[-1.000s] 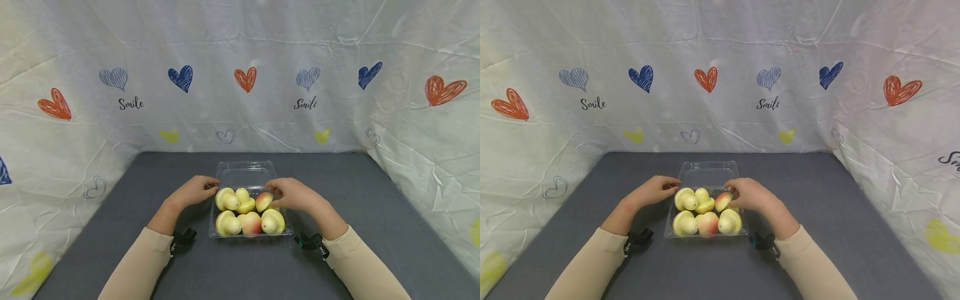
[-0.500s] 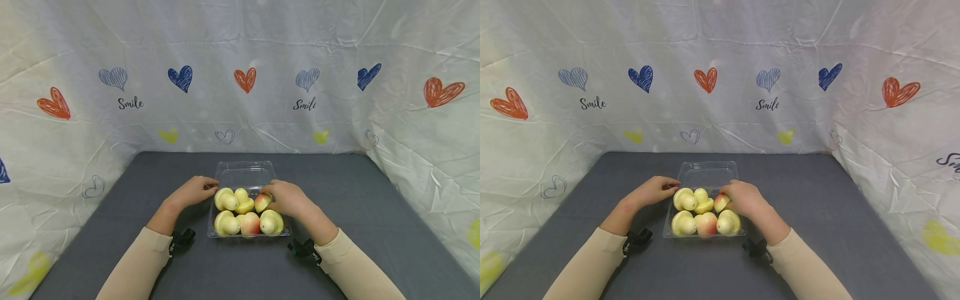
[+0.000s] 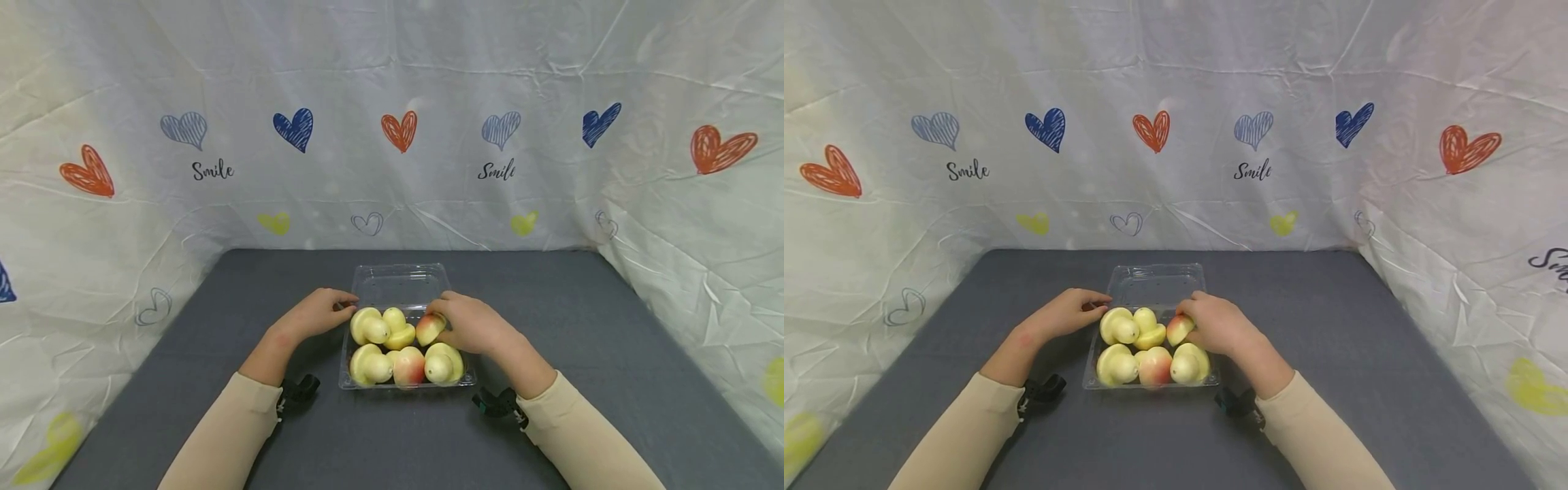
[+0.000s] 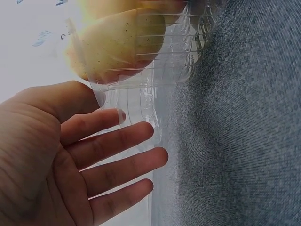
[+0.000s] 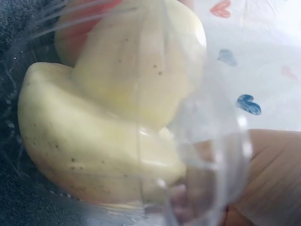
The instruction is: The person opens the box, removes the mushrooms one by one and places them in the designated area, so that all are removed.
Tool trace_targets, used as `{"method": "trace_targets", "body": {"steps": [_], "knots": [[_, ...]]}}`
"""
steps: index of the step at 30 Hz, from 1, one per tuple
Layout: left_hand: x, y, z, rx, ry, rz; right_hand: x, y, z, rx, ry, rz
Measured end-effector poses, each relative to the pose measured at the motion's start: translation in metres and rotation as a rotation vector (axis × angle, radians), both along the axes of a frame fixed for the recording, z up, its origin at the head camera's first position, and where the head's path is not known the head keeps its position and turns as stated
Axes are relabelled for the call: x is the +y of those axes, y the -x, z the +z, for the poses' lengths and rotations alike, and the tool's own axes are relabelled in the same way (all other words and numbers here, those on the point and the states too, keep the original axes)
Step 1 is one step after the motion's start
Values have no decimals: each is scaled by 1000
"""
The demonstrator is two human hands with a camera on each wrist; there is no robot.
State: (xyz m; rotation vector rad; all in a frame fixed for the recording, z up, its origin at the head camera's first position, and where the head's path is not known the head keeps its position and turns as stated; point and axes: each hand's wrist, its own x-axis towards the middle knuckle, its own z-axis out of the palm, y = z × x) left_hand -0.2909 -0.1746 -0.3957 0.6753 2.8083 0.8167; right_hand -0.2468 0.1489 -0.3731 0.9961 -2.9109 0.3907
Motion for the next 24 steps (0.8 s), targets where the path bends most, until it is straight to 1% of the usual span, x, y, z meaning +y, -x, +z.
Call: {"method": "trace_targets", "body": {"steps": [5,9,15,21,24], "knots": [[-1,-1,-1,0,1,-5,2,0,3,-24,44,10],[-1,-1,-1,1,0,-10,3,1,3,-37,58,6],[0,-2,1,-7,8,-6,6,2,5,-56,75,8],[0,-2,2,-21,7,1,11,4,10,-60,119,21],[-1,-2,2,-23,5,5,12,5,12,-77,130,16]]}}
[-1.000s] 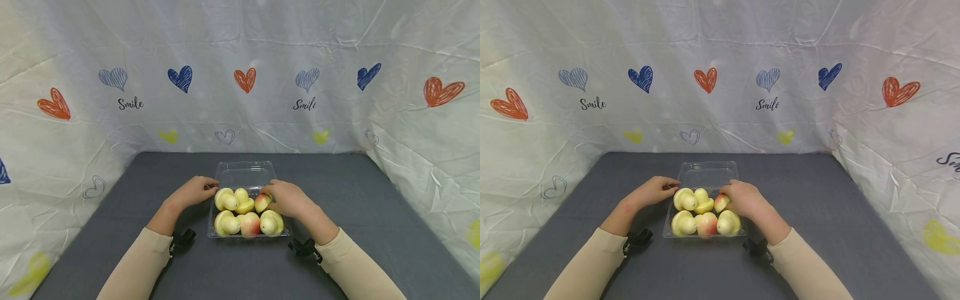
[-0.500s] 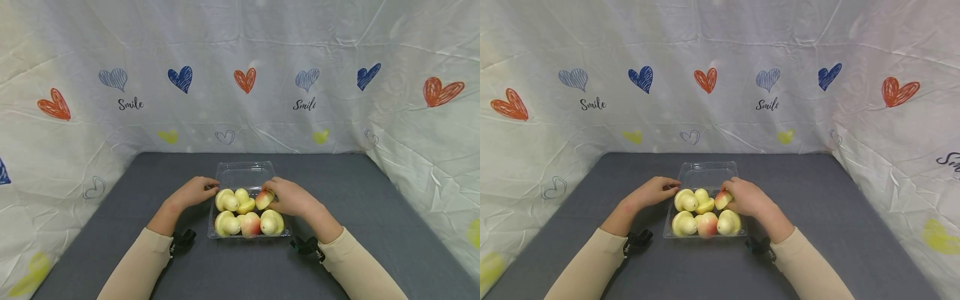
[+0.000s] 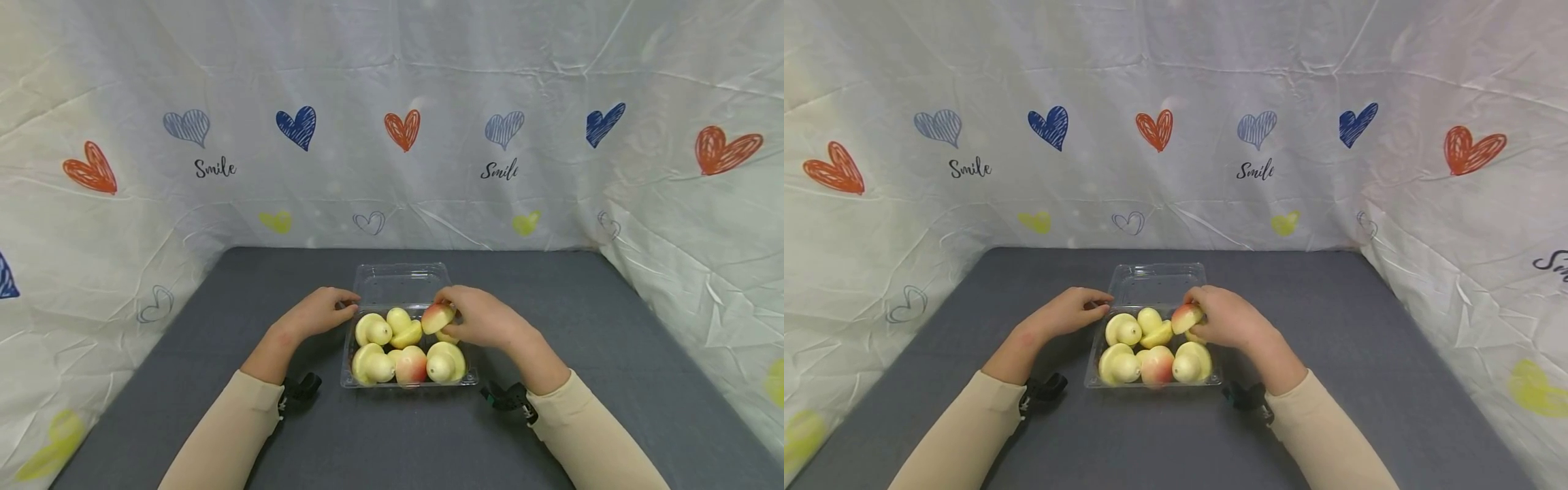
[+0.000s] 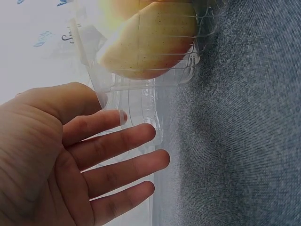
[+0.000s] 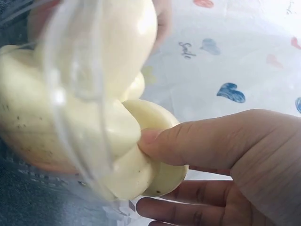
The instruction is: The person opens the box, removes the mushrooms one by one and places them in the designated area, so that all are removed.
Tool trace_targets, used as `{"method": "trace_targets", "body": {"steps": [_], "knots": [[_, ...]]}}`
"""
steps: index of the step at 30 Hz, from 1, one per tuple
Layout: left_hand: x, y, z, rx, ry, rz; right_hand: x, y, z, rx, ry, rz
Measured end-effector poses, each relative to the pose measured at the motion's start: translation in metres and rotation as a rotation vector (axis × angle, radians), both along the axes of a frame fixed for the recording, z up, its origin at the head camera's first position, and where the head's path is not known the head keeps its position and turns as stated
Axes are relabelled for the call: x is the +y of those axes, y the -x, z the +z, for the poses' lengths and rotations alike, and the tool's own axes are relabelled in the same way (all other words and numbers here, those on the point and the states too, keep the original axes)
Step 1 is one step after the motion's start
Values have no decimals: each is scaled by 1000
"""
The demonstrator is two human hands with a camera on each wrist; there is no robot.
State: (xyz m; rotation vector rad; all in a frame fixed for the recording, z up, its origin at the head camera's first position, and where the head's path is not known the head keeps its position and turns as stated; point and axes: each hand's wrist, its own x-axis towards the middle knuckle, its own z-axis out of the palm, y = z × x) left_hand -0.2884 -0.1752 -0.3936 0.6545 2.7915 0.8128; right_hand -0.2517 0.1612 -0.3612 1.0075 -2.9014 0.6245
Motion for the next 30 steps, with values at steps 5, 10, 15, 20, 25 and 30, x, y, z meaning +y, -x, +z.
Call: {"method": "trace_targets", "body": {"steps": [5,10,15,20,25,30], "knots": [[1,0,0,5,1,0,3,1,4,-36,18,-23],[1,1,-1,4,3,7,6,2,8,-35,45,-24],[2,1,-2,1,2,13,10,1,11,-42,52,-49],[2,1,-2,2,5,17,14,-1,16,-39,44,-103],[2,1,-1,0,10,24,20,-1,21,-24,58,-134],[3,0,0,1,11,23,30,0,25,-20,74,-170]]}}
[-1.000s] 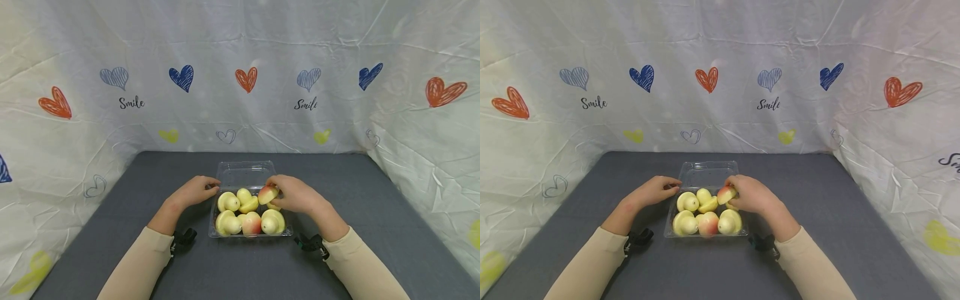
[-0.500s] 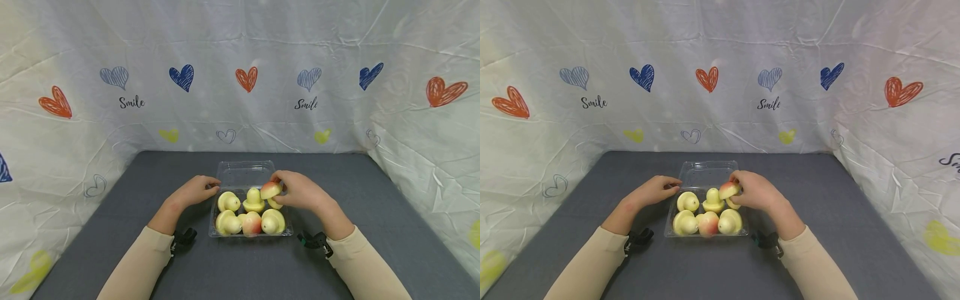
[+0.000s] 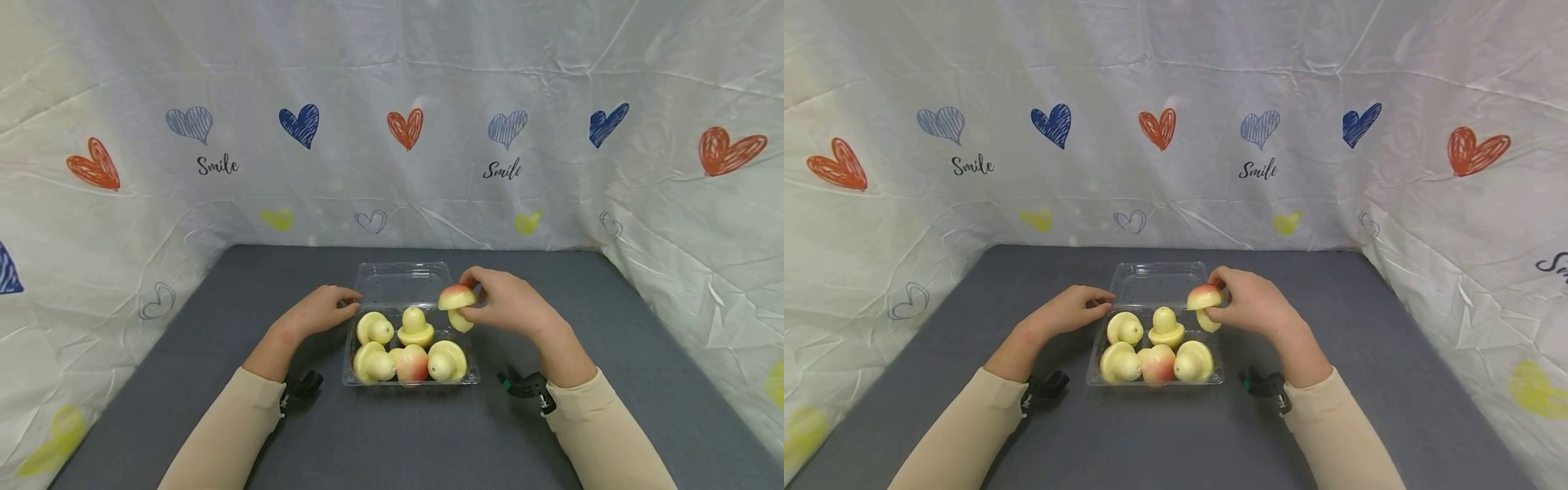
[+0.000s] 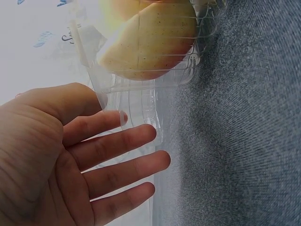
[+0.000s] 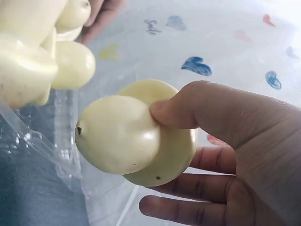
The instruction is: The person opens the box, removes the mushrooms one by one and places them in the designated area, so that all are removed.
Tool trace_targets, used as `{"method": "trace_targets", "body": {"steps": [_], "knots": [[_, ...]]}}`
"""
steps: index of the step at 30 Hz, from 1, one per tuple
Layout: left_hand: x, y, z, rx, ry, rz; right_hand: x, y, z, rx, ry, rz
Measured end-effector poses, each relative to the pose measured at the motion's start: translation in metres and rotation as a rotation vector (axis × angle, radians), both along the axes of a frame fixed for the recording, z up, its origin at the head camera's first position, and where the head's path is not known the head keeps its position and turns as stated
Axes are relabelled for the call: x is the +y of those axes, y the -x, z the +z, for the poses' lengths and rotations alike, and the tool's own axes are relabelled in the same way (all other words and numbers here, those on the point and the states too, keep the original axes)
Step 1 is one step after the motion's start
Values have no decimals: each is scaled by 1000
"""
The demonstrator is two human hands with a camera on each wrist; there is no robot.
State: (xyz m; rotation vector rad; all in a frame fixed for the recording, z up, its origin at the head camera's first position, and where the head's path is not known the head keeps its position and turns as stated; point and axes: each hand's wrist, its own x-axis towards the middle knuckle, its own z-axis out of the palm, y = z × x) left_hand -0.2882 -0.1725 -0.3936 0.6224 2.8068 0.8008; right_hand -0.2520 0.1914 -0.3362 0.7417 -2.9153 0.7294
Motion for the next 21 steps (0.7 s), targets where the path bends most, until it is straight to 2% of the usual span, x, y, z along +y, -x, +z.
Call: {"method": "trace_targets", "body": {"steps": [8,21], "knots": [[1,2,0,4,5,-1,16,2,4,-11,14,-49],[0,-1,3,-5,9,-7,31,9,3,-71,-62,-104]]}}
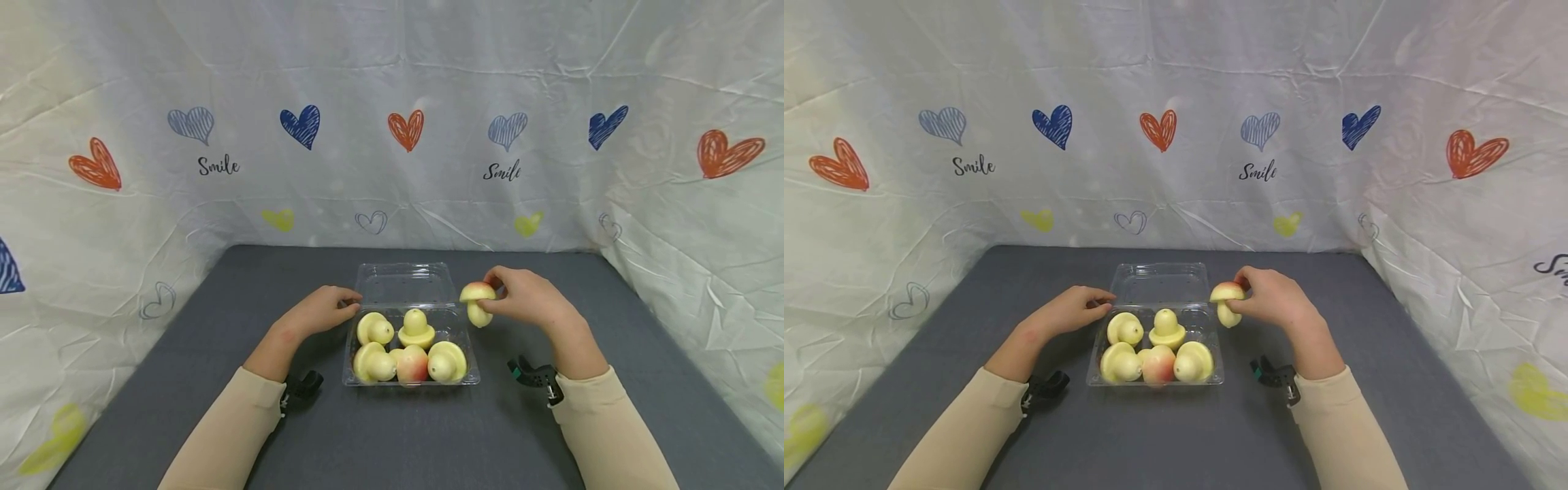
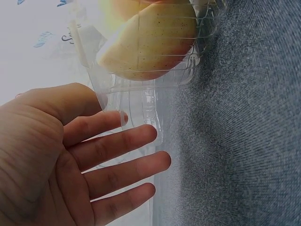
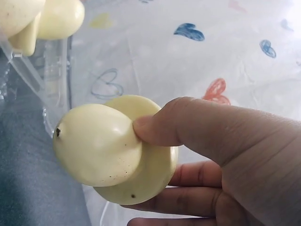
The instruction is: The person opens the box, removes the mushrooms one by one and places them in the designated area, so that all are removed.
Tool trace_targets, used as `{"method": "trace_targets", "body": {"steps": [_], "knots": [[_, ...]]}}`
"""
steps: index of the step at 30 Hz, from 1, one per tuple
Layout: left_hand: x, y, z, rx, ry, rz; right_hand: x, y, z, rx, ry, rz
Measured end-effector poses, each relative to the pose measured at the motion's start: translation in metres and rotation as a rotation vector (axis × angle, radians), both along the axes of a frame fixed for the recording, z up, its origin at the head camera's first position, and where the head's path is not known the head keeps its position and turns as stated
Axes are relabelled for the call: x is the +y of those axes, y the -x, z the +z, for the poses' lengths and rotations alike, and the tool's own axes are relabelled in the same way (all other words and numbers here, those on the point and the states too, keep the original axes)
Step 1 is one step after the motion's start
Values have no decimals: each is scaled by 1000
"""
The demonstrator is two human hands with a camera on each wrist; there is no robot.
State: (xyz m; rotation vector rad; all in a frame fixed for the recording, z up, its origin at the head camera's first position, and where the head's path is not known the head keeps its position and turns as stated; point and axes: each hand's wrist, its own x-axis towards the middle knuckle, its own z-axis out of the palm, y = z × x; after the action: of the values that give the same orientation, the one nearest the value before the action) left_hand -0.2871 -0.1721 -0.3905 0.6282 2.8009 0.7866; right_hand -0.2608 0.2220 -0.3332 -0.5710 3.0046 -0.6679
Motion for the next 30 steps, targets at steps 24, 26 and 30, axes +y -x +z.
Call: {"method": "trace_targets", "body": {"steps": [24,26,30], "knots": [[-2,0,-3,5,-1,-2,4,24,-32,-88,-89,-21],[-1,0,-3,5,-2,-2,4,25,-34,-93,-96,-21],[0,0,-2,1,0,-1,3,26,-38,-90,-106,-26]]}}
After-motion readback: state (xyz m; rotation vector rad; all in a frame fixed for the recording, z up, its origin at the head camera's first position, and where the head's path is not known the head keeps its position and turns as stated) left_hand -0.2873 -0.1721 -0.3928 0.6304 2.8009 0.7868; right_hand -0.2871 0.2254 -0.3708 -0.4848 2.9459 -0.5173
